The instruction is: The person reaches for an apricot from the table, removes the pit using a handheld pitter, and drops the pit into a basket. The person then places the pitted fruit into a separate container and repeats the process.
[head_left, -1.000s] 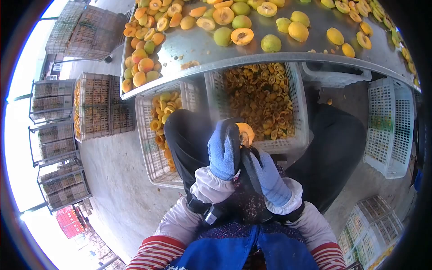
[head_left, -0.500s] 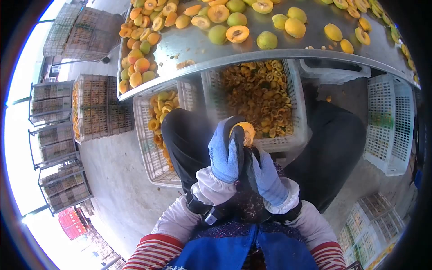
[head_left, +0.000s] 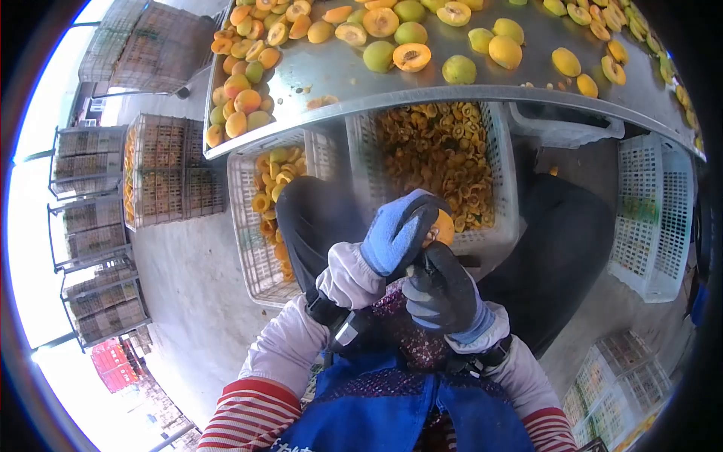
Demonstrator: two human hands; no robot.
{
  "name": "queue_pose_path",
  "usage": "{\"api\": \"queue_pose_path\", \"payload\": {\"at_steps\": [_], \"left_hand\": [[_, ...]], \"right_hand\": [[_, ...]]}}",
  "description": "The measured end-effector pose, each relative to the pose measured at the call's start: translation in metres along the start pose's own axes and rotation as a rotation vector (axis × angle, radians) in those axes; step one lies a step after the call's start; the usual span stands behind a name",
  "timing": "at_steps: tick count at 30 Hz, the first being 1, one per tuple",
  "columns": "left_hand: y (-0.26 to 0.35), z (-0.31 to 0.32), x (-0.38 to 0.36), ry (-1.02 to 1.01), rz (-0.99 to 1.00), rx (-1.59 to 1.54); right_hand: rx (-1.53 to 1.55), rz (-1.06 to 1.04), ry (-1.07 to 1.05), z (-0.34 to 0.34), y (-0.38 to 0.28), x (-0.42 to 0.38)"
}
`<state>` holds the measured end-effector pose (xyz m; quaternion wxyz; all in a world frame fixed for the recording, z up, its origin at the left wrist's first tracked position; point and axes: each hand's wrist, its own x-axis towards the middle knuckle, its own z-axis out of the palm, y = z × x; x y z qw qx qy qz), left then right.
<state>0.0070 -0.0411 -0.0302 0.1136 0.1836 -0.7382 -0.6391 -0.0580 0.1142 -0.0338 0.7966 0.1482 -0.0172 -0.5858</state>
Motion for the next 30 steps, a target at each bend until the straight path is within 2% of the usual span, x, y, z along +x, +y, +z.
{"api": "queue_pose_path", "payload": {"at_steps": [3,5,6,7,8,10,13,15,17,20,21,23,24,25,27,28,29,30], "left_hand": [[-0.014,0.01,-0.006,0.03,-0.148,-0.455],[-0.02,0.024,-0.011,0.276,-0.059,-0.452],[-0.018,0.028,-0.017,0.367,-0.256,-0.687],[-0.012,0.031,-0.019,0.456,-0.461,-0.92],[-0.034,0.031,-0.026,0.359,-0.399,-0.947],[-0.072,0.027,-0.054,0.514,-0.275,-0.268],[-0.037,-0.039,-0.058,0.768,-0.112,-0.041],[0.006,-0.092,-0.05,0.987,-0.041,0.112],[0.027,-0.153,-0.052,0.651,-0.511,1.271],[0.029,-0.175,-0.02,0.523,-0.476,1.671],[0.035,-0.169,0.005,0.586,-0.282,1.505],[0.057,-0.14,0.067,0.543,-0.389,1.135],[0.048,-0.134,0.095,0.531,-0.16,1.227],[0.049,-0.121,0.125,0.457,-0.173,1.152],[0.03,-0.116,0.177,0.213,-0.062,1.253],[0.0,-0.12,0.202,0.17,-0.169,1.28],[-0.004,-0.111,0.216,0.134,-0.301,1.254],[-0.003,-0.112,0.221,0.144,-0.299,1.24]], "right_hand": [[0.26,0.112,-0.17,-0.006,0.0,0.007],[0.265,0.089,-0.128,-0.011,0.002,0.007],[0.266,0.079,-0.104,-0.013,0.003,0.006],[0.141,-0.007,-0.117,-0.009,0.002,0.005],[0.016,-0.089,-0.131,-0.002,-0.002,0.005],[-0.138,-0.199,-0.09,-0.001,-0.009,0.006],[-0.087,-0.063,0.057,-0.008,-0.013,0.002],[-0.273,-0.064,0.173,0.002,-0.01,0.001],[-0.379,-0.117,0.112,0.001,-0.013,0.004],[-0.34,-0.161,0.221,-0.01,-0.02,0.01],[-0.319,-0.171,0.278,-0.011,-0.023,0.012],[-0.325,-0.204,0.389,-0.019,-0.025,0.02],[-0.354,-0.203,0.408,-0.022,-0.028,0.021],[-0.379,-0.204,0.428,-0.024,-0.031,0.022],[-0.324,-0.211,0.486,-0.021,-0.036,0.023],[-0.293,-0.214,0.515,-0.019,-0.037,0.023],[-0.388,-0.24,0.538,-0.016,-0.037,0.023],[-0.485,-0.27,0.56,-0.013,-0.037,0.024]]}}
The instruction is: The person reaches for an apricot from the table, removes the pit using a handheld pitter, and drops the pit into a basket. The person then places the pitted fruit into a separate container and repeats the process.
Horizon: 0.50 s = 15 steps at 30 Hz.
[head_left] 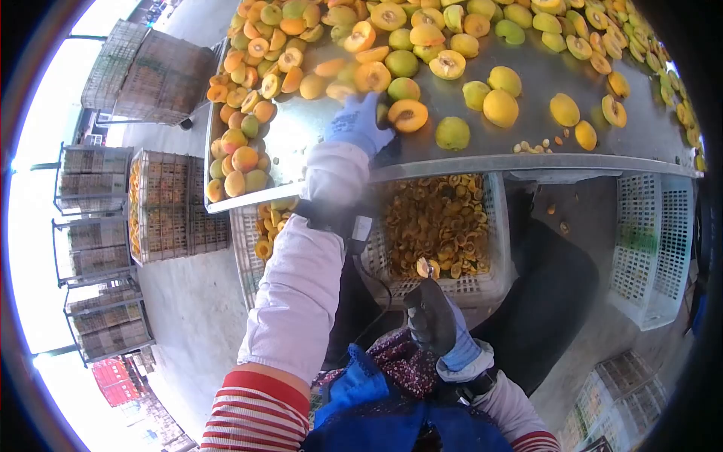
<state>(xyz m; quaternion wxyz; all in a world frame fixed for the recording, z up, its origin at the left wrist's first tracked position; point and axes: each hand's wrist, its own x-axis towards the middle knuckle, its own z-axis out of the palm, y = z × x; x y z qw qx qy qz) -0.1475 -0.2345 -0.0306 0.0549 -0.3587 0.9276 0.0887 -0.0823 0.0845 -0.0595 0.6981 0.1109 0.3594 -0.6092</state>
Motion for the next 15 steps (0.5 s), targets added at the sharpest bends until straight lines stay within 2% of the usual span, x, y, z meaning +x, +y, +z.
{"api": "queue_pose_path", "payload": {"at_steps": [1,4,5,6,7,9,10,11,12,13,14,15], "left_hand": [[0.001,-0.002,0.003,0.006,-0.001,-0.017],[0.008,-0.011,-0.03,0.071,-0.043,-0.66],[0.009,-0.01,-0.05,0.096,0.008,-1.058],[0.02,-0.014,-0.073,0.077,-0.043,-1.412],[0.014,-0.013,-0.094,-0.143,-0.195,-1.61],[0.015,0.02,-0.148,-0.2,-0.242,-1.985],[0.023,0.02,-0.17,-0.053,0.063,-1.403],[0.03,0.02,-0.192,0.202,0.218,-0.802],[0.041,0.024,-0.208,0.368,0.198,-0.875],[0.042,0.028,-0.216,0.387,0.138,-0.963],[0.043,0.033,-0.224,0.412,0.078,-1.054],[0.045,0.037,-0.232,0.442,0.021,-1.146]], "right_hand": [[-0.086,-0.052,0.022,0.002,-0.002,-0.001],[0.094,0.057,-0.013,0.001,-0.01,-0.005],[0.135,0.004,-0.115,0.001,-0.012,-0.006],[0.172,-0.046,-0.219,0.0,-0.013,-0.009],[0.207,-0.091,-0.326,0.001,-0.013,-0.012],[0.13,-0.021,-0.435,0.008,-0.021,-0.019],[0.103,-0.03,-0.388,0.009,-0.022,-0.017],[0.076,-0.038,-0.341,0.01,-0.022,-0.015],[0.062,-0.085,-0.19,0.01,-0.016,-0.006],[0.046,-0.138,-0.041,0.012,-0.014,0.0],[0.17,0.046,0.081,0.019,-0.022,-0.002],[0.061,-0.064,0.05,0.023,-0.019,-0.006]]}}
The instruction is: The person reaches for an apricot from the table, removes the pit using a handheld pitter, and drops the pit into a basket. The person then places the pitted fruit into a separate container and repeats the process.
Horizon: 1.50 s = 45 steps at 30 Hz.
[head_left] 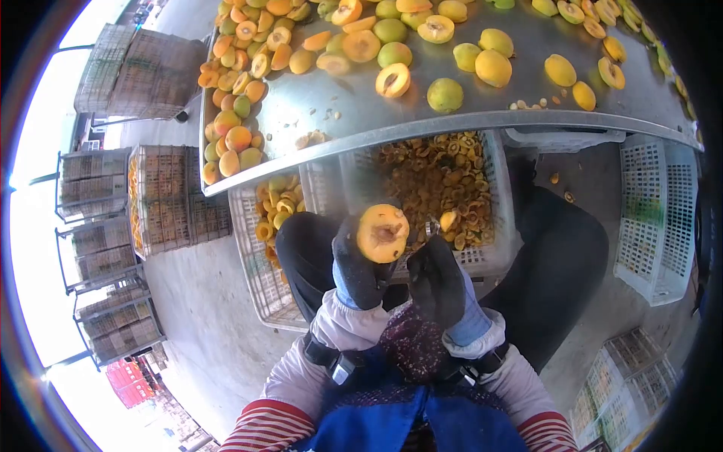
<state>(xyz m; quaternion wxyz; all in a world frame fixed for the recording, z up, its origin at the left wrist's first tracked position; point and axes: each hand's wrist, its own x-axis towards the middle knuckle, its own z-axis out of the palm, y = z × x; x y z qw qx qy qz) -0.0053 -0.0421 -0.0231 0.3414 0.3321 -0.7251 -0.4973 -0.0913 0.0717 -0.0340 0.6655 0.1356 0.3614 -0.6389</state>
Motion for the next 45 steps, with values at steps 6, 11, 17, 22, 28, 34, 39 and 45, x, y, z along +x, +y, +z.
{"api": "queue_pose_path", "payload": {"at_steps": [6,11,17,22,28,34,39,45], "left_hand": [[0.019,-0.004,-0.012,-0.073,-0.533,-0.845],[0.016,0.0,-0.026,-0.075,-0.605,-0.821],[0.018,0.01,-0.034,0.016,-0.449,-0.306],[0.013,0.008,-0.037,-0.021,-0.451,-0.274],[0.004,0.008,-0.033,-0.132,-0.473,-0.271],[0.01,0.016,-0.036,-0.064,-0.372,-0.17],[0.001,0.006,-0.032,-0.263,-0.456,-0.417],[-0.002,-0.012,-0.006,-0.512,-0.483,-0.271]], "right_hand": [[-0.8,-0.695,-0.01,-0.009,0.027,-0.014],[-0.899,-0.793,0.11,-0.018,0.048,-0.006],[-0.997,-0.709,0.154,-0.022,0.055,-0.011],[-1.028,-0.653,0.145,-0.023,0.059,-0.027],[-1.484,-1.16,-0.046,-0.045,0.051,-0.022],[-0.9,-0.683,-0.107,-0.049,0.064,-0.015],[-0.638,-0.516,-0.226,-0.041,0.044,-0.024],[-0.396,-0.171,-0.014,-0.018,0.033,-0.03]]}}
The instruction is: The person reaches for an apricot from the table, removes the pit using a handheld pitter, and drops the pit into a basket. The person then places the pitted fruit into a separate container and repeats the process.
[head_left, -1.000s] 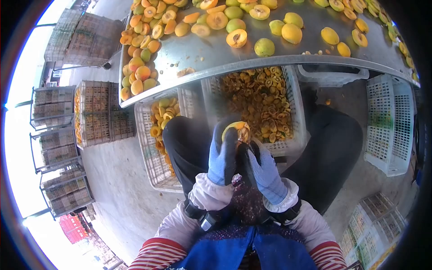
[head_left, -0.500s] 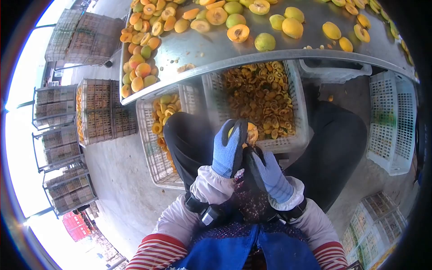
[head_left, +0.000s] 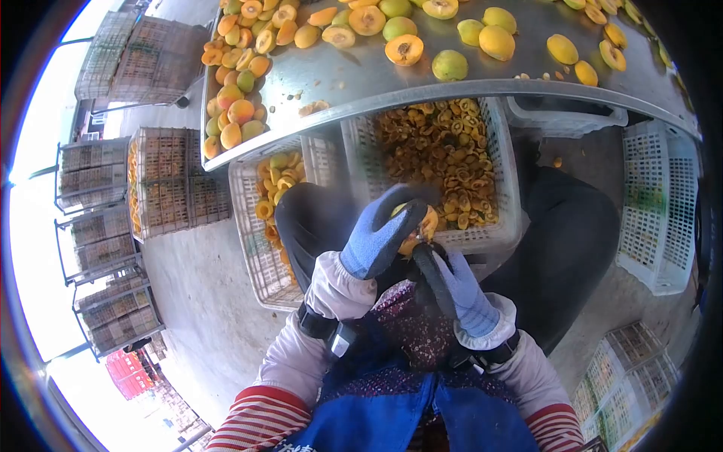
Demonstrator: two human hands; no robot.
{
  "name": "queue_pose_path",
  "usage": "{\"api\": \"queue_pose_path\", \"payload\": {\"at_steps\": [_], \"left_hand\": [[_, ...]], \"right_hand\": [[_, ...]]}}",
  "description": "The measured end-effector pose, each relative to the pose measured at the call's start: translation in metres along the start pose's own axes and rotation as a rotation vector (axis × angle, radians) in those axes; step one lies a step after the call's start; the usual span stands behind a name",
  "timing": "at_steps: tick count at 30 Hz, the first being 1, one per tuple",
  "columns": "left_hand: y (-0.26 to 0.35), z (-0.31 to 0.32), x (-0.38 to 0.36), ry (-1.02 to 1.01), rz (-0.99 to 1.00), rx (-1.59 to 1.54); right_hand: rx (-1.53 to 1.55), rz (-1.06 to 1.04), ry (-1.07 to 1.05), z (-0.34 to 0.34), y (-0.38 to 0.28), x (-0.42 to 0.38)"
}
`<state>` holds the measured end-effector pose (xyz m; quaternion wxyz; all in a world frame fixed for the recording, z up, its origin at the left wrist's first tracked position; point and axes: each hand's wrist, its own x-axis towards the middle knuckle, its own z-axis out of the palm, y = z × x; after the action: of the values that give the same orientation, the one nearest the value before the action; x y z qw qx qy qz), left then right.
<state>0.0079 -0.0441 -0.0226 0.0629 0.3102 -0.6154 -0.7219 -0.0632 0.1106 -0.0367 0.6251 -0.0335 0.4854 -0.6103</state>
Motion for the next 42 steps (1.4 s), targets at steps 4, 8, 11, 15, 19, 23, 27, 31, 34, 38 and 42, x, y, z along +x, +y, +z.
{"api": "queue_pose_path", "payload": {"at_steps": [4,8,11,15,19,23,27,31,34,38,42], "left_hand": [[-0.004,-0.005,-0.004,-0.061,-0.086,0.082],[-0.014,0.007,-0.01,0.085,0.02,0.134],[-0.021,0.017,-0.014,0.214,0.189,0.213],[-0.023,0.024,-0.016,0.305,0.34,0.319],[-0.023,0.017,-0.014,0.181,0.01,0.128],[-0.022,0.006,-0.013,0.048,-0.029,0.096],[-0.025,0.032,-0.013,0.338,0.28,0.266],[-0.023,0.021,-0.01,0.169,0.435,0.433],[-0.026,0.016,-0.003,0.033,0.335,0.305],[-0.03,0.011,-0.005,-0.118,0.12,-0.018],[-0.031,0.01,-0.002,-0.157,0.081,-0.094]], "right_hand": [[-0.212,-0.295,-0.062,-0.01,0.034,0.0],[-0.271,-0.421,-0.095,-0.012,0.047,0.004],[-0.041,-0.122,-0.183,-0.01,0.033,0.002],[0.312,0.338,-0.262,-0.011,0.012,-0.002],[0.067,0.132,-0.083,-0.013,0.039,0.002],[0.07,0.112,-0.066,-0.004,0.031,-0.002],[-0.1,-0.085,-0.208,-0.012,0.031,0.002],[0.614,0.446,-0.379,-0.011,0.017,-0.005],[0.647,0.434,-0.455,-0.015,0.01,-0.004],[1.02,0.58,-0.62,-0.011,0.013,-0.007],[1.266,0.659,-0.738,-0.005,0.011,-0.007]]}}
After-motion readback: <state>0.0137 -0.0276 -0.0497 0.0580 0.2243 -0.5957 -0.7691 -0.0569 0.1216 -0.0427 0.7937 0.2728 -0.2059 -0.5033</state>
